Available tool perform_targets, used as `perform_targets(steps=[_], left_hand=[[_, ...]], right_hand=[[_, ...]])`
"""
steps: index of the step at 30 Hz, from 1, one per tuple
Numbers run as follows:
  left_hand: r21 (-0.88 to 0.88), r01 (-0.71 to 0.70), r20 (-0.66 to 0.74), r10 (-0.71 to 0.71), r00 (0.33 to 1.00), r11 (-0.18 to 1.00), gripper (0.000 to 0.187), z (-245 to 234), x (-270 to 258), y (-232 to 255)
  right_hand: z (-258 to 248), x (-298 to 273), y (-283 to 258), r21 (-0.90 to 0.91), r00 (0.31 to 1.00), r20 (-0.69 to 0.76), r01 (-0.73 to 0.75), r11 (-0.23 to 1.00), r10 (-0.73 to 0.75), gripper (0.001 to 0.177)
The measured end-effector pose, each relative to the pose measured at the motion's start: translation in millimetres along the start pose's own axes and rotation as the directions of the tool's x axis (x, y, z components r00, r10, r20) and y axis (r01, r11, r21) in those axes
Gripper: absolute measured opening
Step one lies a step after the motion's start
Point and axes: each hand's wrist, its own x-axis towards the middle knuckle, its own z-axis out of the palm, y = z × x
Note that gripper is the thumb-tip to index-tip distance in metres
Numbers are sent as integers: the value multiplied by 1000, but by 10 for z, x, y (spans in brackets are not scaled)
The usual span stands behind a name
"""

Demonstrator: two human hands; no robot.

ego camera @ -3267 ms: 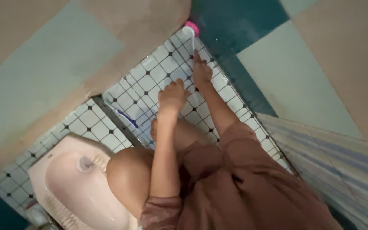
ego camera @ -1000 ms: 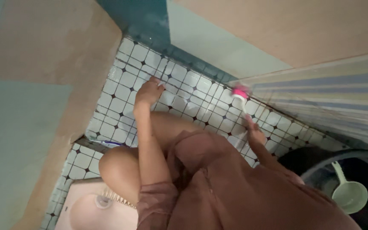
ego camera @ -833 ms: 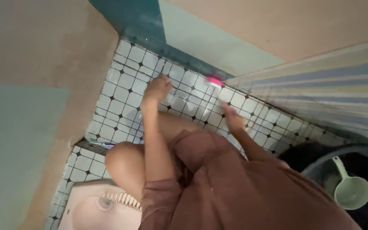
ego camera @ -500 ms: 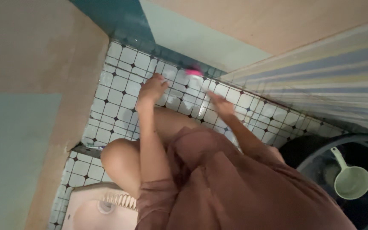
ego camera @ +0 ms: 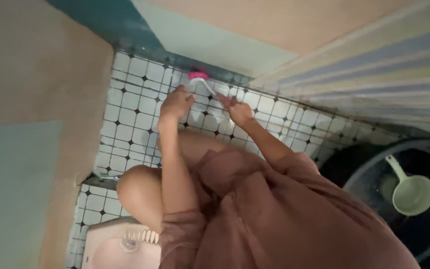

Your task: The person scrubs the tiled bathroom floor using a small brush, occasionally dipping the brush into a bucket of water and pouring water onto the floor with a ladle.

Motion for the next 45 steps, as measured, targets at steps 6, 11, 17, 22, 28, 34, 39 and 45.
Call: perform_targets(steps=[6, 11, 17, 22, 28, 34, 39, 45], left_hand=[[98, -57, 62, 51, 997, 994, 44, -34, 221, 30], [184, -12, 237, -32, 971, 983, 40, 137, 484, 217], [249, -293, 415, 172, 893, 923, 40, 587, 955, 517], [183, -502, 525, 348, 777, 845, 39, 790, 1079, 923], [-14, -679, 522, 585, 621, 734, 29, 716, 656, 1627], [-161, -757, 556, 692, 460, 633, 26, 393, 302, 2105], [-152, -794, 574, 706, 414, 589, 23, 20, 108, 2295], [-266, -752, 552, 735, 393, 602, 20, -468, -52, 2257]], right_hand=[[-169, -1309, 1061, 333, 944, 96, -329, 884, 315, 38], [-149, -2684, 1314, 64, 791, 11, -611, 789, 612, 61], [179, -2782, 861, 940, 455, 5, -306, 151, 891, 31], [165, -2326, 859, 870, 449, 300, 234, -435, 842, 23], [88, -1915, 805, 873, 330, 413, 124, -472, 849, 21], [75, -1704, 845, 840, 222, 499, 114, -531, 838, 22], [57, -1638, 1049, 903, 224, 346, 184, -388, 911, 27], [-103, -1598, 814, 867, 199, 459, 111, -486, 866, 38]])
